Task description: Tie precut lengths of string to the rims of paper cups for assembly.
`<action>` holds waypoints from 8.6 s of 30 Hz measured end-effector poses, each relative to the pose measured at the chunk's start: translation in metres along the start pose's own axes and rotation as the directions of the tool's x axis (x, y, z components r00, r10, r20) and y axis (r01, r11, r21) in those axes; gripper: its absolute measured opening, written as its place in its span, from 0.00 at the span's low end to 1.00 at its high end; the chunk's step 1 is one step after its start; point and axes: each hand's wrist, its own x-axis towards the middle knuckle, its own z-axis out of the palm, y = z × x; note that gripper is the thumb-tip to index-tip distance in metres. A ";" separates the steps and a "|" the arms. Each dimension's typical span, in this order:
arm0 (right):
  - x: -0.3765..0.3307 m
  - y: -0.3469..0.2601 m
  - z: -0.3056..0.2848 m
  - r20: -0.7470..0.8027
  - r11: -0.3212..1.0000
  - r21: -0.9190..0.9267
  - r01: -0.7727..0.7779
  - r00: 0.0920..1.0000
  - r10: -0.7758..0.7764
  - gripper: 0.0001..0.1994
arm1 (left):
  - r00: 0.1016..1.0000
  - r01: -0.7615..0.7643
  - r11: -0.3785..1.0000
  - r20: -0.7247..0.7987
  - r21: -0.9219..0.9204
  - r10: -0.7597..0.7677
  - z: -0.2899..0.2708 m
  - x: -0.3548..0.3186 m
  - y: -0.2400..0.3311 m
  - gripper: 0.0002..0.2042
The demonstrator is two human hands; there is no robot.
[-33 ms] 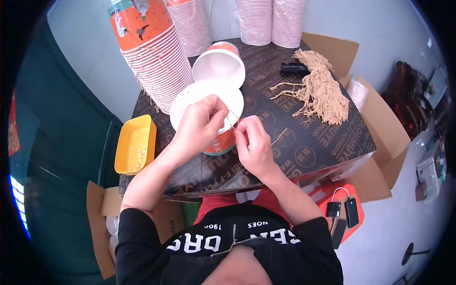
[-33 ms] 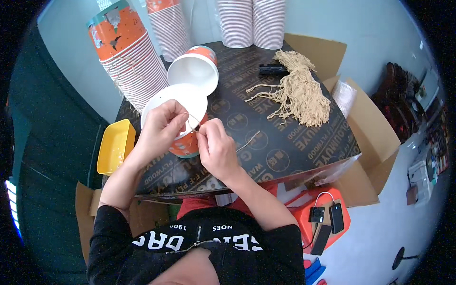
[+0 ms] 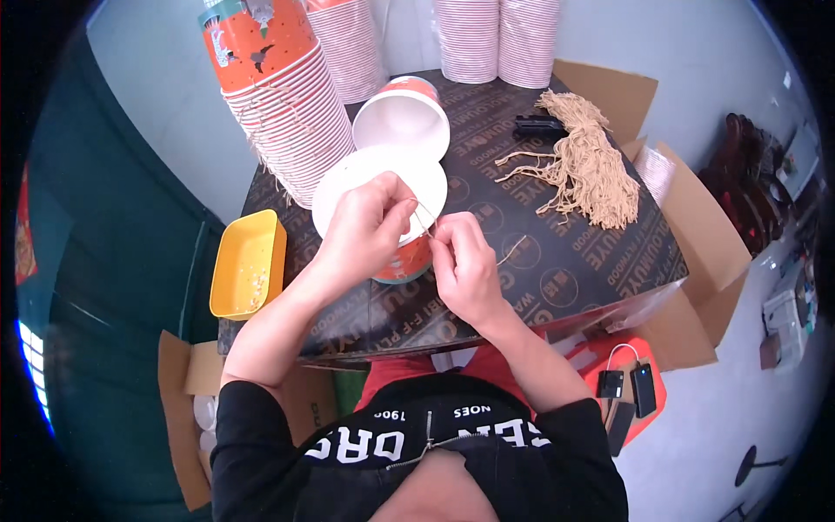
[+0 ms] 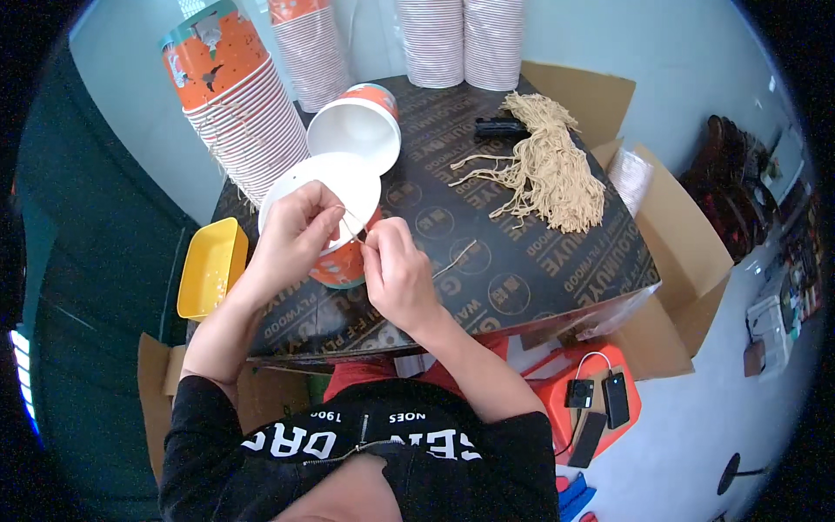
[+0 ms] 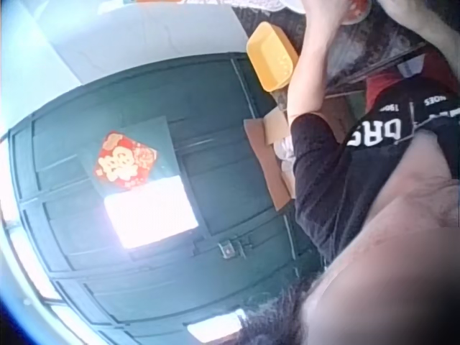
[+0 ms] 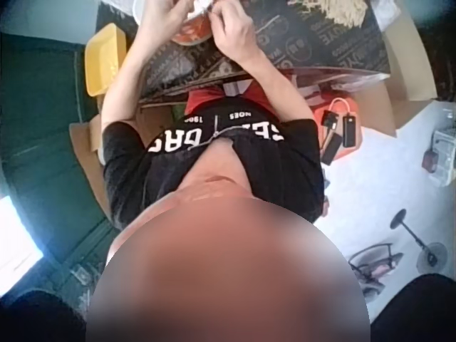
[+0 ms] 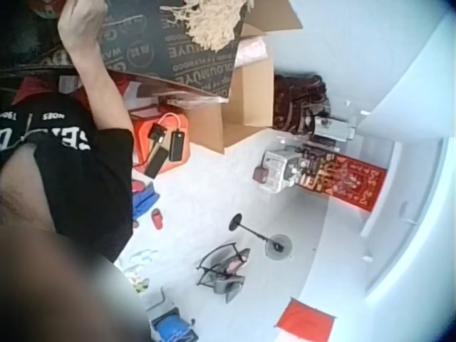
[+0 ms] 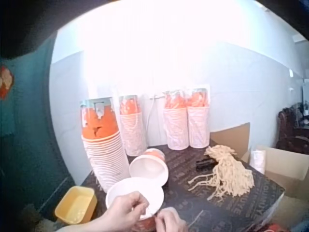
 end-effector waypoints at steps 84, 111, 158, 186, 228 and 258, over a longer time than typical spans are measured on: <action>0.009 -0.018 -0.008 -0.053 0.964 0.231 -0.131 0.988 0.147 0.04 | 0.980 -0.199 0.959 0.033 0.201 0.196 -0.006 -0.012 0.009 0.03; 0.013 -0.024 0.001 0.210 0.349 0.796 -0.494 0.768 0.606 0.07 | 0.920 -0.388 0.900 0.027 0.197 0.391 0.003 -0.010 0.002 0.07; 0.027 -0.004 -0.011 0.094 1.000 0.011 -0.015 0.995 0.014 0.08 | 0.930 -0.320 0.947 -0.198 -0.022 0.310 -0.015 -0.028 -0.002 0.07; 0.102 0.103 -0.077 -0.002 0.979 -0.198 -0.037 0.999 0.037 0.10 | 0.815 -0.511 0.826 0.440 0.238 0.377 -0.041 -0.022 0.012 0.09; 0.072 0.099 -0.020 -0.226 0.965 0.005 0.264 0.940 -0.256 0.03 | 0.847 -0.419 0.907 0.342 -0.040 0.407 0.119 -0.037 -0.034 0.10; 0.069 0.082 -0.021 -0.126 0.968 0.194 0.161 0.982 -0.138 0.05 | 0.888 -0.150 0.967 0.403 -0.205 0.223 0.110 -0.033 -0.047 0.06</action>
